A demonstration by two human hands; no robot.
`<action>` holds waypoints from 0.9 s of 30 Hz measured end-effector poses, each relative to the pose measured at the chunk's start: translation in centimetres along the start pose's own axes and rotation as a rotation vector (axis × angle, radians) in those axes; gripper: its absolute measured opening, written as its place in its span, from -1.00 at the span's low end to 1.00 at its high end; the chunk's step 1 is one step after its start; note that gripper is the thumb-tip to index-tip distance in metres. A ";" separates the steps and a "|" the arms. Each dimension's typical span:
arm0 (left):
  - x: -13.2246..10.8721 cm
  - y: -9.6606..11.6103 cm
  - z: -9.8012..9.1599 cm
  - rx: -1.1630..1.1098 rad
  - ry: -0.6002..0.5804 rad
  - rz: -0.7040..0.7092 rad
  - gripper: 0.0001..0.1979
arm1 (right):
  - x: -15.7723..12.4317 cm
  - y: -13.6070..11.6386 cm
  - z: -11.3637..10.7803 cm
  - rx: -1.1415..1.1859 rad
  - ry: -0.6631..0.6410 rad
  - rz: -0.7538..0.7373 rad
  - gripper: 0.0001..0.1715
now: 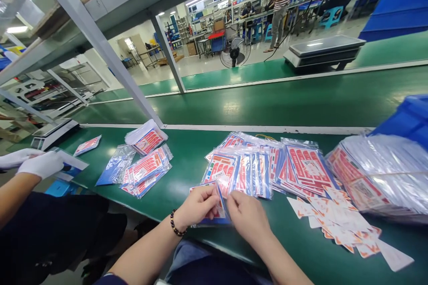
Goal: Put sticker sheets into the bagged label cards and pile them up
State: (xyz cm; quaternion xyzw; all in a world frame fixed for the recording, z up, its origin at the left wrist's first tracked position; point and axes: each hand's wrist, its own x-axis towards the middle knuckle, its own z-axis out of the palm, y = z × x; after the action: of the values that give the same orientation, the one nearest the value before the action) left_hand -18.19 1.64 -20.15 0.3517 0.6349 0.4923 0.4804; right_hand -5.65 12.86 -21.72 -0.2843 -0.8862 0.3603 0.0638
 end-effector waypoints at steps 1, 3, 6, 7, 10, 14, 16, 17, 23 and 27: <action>-0.2 -0.1 -0.2 -0.005 0.000 -0.005 -0.72 | -0.2 0.4 0.0 -0.062 0.041 0.047 -0.54; -0.3 -0.2 -0.6 0.024 0.024 -0.016 -0.72 | -0.7 0.8 0.1 -0.075 0.118 0.072 -0.58; -0.1 -0.5 -0.7 0.140 0.043 0.033 -0.72 | -1.6 0.4 0.3 0.065 0.154 -0.110 -0.64; 0.0 -0.6 -0.5 0.178 0.046 0.074 -0.72 | -1.9 0.2 0.4 0.085 0.128 -0.170 -0.65; -0.5 -0.3 0.8 0.290 0.085 0.221 -0.71 | -2.0 -0.6 0.7 0.129 -0.041 -0.220 -0.68; -2.3 1.0 1.5 0.390 0.006 0.429 -0.80 | -1.4 -0.5 1.2 0.511 -0.228 -0.165 -0.66; -3.1 1.3 0.7 0.383 0.111 0.570 -0.86 | -1.2 0.1 1.3 0.699 -0.189 -0.064 -0.62; -3.3 1.3 0.0 0.375 0.258 0.632 -0.82 | -1.2 0.4 1.3 0.766 -0.153 0.005 -0.58; -4.3 0.9 -2.6 -0.232 0.303 0.429 -0.37 | -1.4 0.9 1.5 1.335 -0.037 0.260 -0.60; -5.2 1.4 -0.7 -0.301 0.035 0.386 -0.18 | -1.4 0.3 2.1 1.602 -0.155 0.248 -0.66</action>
State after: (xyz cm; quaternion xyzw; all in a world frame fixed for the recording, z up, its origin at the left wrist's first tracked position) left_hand -17.39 -2.93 -17.37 0.3822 0.4839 0.6700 0.4134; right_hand -5.00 11.02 -23.35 -0.2229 -0.3234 0.9080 0.1460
